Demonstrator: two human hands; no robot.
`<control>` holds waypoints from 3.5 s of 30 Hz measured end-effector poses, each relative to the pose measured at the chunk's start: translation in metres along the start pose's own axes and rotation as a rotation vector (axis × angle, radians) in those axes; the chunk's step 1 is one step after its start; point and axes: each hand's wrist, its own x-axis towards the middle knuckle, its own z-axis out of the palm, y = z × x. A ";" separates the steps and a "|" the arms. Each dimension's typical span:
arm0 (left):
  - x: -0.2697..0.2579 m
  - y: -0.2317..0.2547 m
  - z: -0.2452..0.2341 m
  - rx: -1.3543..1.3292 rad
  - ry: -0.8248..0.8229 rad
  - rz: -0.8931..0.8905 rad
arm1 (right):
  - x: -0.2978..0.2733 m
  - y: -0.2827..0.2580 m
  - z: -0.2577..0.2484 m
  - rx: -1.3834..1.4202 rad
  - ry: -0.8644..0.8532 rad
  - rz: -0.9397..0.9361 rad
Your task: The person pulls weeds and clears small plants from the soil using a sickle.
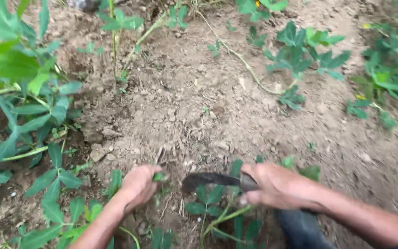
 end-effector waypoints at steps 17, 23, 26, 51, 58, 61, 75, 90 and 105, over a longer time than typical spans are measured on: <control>0.087 0.177 0.092 0.136 0.585 0.266 | 0.103 0.199 -0.085 1.019 0.126 0.347; 0.128 0.152 0.136 0.495 0.802 0.371 | 0.110 0.226 -0.075 1.253 -0.023 0.324; 0.111 0.179 0.125 0.367 0.740 0.221 | 0.111 0.225 -0.058 1.408 -0.065 0.291; -0.041 0.004 0.195 -0.450 1.233 -0.404 | 0.221 0.175 -0.054 1.048 0.065 -0.066; -0.072 0.037 0.188 -0.170 1.135 -0.120 | 0.181 0.168 -0.033 1.129 0.086 -0.104; -0.087 0.020 0.167 -0.204 1.295 -0.101 | 0.136 0.133 -0.028 1.174 0.097 -0.338; -0.183 -0.081 0.161 -0.216 1.510 -0.187 | 0.113 0.149 0.022 0.620 -0.294 -0.052; -0.138 -0.056 0.162 -0.115 1.247 -0.440 | 0.121 0.061 0.085 0.300 -0.177 -0.602; -0.105 -0.002 0.153 -0.196 1.258 0.196 | 0.091 0.139 0.029 0.702 -0.057 0.070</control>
